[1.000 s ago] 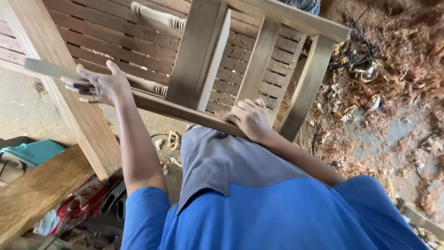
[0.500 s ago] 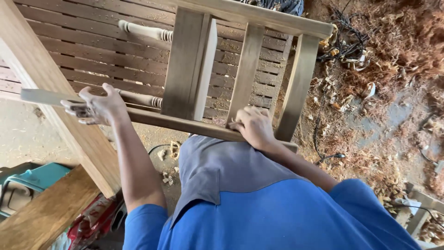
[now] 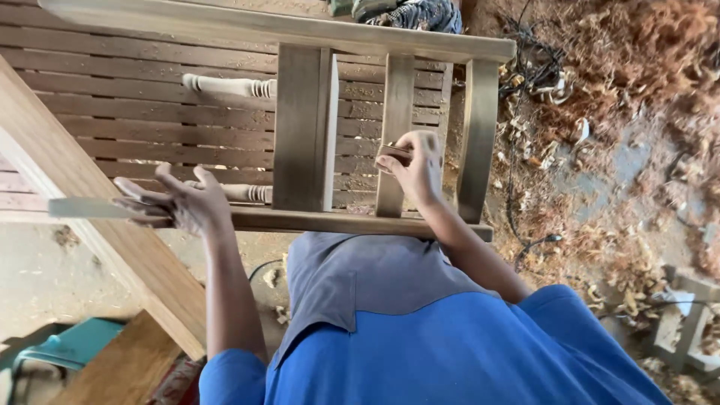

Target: The person sands the wooden frame of a chair using a sanding block. They hold the chair with one hand while sanding various parts of the frame, including the legs and crossbars, with the other hand.

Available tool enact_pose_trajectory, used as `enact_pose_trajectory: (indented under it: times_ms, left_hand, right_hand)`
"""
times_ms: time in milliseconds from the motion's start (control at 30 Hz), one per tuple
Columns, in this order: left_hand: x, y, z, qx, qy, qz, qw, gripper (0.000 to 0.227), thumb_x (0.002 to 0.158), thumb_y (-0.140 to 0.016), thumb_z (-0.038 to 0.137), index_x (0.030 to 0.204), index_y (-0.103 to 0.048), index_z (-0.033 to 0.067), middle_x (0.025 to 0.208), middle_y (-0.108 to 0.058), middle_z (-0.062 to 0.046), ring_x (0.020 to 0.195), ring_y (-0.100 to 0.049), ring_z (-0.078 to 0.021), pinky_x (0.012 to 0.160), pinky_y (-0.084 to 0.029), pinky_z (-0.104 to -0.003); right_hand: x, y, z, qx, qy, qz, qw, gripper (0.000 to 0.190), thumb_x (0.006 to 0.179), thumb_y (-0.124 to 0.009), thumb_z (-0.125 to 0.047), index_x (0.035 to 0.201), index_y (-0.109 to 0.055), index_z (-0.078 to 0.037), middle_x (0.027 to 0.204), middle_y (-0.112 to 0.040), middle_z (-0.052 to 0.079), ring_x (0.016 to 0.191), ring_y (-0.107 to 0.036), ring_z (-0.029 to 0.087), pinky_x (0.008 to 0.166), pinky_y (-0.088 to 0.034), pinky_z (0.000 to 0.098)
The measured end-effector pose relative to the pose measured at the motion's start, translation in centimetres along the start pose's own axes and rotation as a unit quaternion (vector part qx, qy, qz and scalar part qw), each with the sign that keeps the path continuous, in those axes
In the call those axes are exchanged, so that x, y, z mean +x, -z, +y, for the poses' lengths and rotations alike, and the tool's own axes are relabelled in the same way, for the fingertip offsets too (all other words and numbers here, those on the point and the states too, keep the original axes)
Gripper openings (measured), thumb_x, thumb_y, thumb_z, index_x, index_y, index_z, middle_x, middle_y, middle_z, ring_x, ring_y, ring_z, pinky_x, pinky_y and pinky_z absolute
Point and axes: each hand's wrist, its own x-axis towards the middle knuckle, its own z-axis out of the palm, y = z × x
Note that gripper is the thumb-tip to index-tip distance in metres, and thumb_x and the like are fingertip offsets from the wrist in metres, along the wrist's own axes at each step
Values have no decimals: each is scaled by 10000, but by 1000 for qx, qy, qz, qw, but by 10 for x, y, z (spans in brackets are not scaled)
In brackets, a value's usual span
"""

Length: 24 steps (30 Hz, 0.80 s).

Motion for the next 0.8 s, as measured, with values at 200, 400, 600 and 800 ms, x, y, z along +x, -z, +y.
enact_pose_trajectory:
  times_ms: [200,400,600,800]
  left_hand:
    - [3,48,33,-32,44,-78,995,418,1032,-650,354,1365,-479,168,1522,-345,-394,1419,-334,-580,1161,-127,-668]
    - [14,-32,-33,12,2,-60,998,375,1009,-717,358,1307,-642,142,1663,-184,-258,1517,-38,-512,1204,21,-626]
    - [20,-52,-47,-14,-39,-6,999,360,885,-818,334,1150,-681,133,1596,-300,-188,1476,-157,-414,1180,-71,-610]
    - [19,-51,-55,-27,-44,-25,998,261,935,-758,356,1124,-679,195,1529,-360,-132,1479,-159,-366,1188,-50,-579]
  right_hand:
    - [-44,16,-41,51,-119,-88,988,981,869,-828,-258,1552,-158,-40,1525,-265,388,1282,-449,563,1056,-384,713]
    - [9,-29,-26,86,-128,-4,988,783,1063,-530,-503,1606,-128,-107,1453,-358,286,1187,-466,328,1007,-405,509]
    - [15,-91,5,3,-284,5,959,890,993,-436,-741,1450,-477,21,1439,-533,285,1369,-502,377,1163,-362,497]
    - [95,-39,-24,21,-315,7,949,872,915,-485,-779,1135,-676,43,1157,-686,274,1218,-582,454,1019,-442,568]
